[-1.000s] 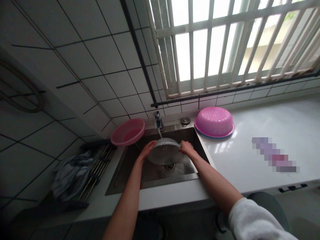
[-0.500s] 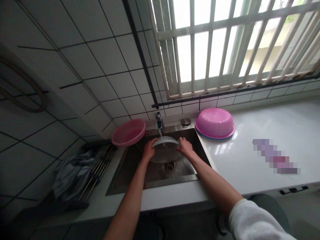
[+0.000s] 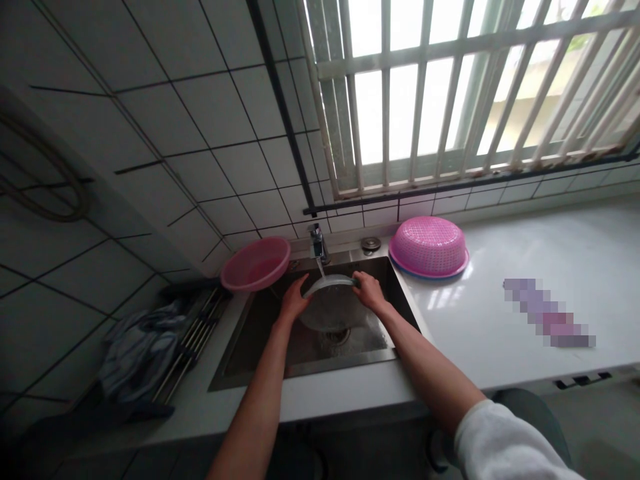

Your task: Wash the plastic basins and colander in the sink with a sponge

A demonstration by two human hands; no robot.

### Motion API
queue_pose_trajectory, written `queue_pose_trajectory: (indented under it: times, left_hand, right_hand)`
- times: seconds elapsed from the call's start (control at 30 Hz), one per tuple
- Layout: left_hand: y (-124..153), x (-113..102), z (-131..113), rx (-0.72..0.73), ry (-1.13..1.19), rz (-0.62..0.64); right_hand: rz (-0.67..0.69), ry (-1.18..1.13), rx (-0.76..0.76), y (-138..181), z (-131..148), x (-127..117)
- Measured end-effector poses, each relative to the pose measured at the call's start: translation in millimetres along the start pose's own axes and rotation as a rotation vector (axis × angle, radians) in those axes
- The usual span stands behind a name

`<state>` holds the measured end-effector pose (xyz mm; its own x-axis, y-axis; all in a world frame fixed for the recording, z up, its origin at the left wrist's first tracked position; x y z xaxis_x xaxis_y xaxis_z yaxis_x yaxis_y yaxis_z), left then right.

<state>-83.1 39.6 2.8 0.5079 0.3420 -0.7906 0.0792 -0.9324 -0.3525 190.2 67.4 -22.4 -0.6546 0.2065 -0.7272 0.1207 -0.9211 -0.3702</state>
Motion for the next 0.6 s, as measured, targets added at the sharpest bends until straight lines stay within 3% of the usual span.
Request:
queue_pose_trajectory:
  times: [0.1,0.17,0.27,0.47,0.6]
  left_hand:
    - [1.4,-0.2,11.1,-0.128,0.007,0.061]
    - [3.2,0.9,9.6,-0.166,0.018,0.078]
    - [5.6,1.1,-4.0,-0.109,-0.037,0.028]
    - [9.2,2.0,-44.3,0.057,-0.164,-0.005]
    - [8.2,-1.2,-51.7,0.071,-0.122,-0.002]
  right_hand:
    - [0.013,-0.078,0.038,-1.5,-11.1,2.1]
    - [0.093,-0.067,0.089,-0.1,-14.6,5.5]
    - [0.182,0.038,0.142,4.7,-10.3,9.2]
    - [0.093,0.137,0.052,11.4,20.1,10.3]
    - [0.074,0.070,0.043,5.6,16.7,8.6]
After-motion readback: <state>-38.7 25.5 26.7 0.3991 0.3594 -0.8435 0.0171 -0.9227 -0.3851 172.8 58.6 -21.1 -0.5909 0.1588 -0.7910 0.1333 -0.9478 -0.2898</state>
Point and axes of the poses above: each hand's wrist, its own y-axis away from the middle knuckle, its own x-axis out of the palm, z = x × y, the point moved 2 cm from there along -y, towards the middle knuckle, and after that the axes turned 8 degrees about -z, right-handed, at the moved point
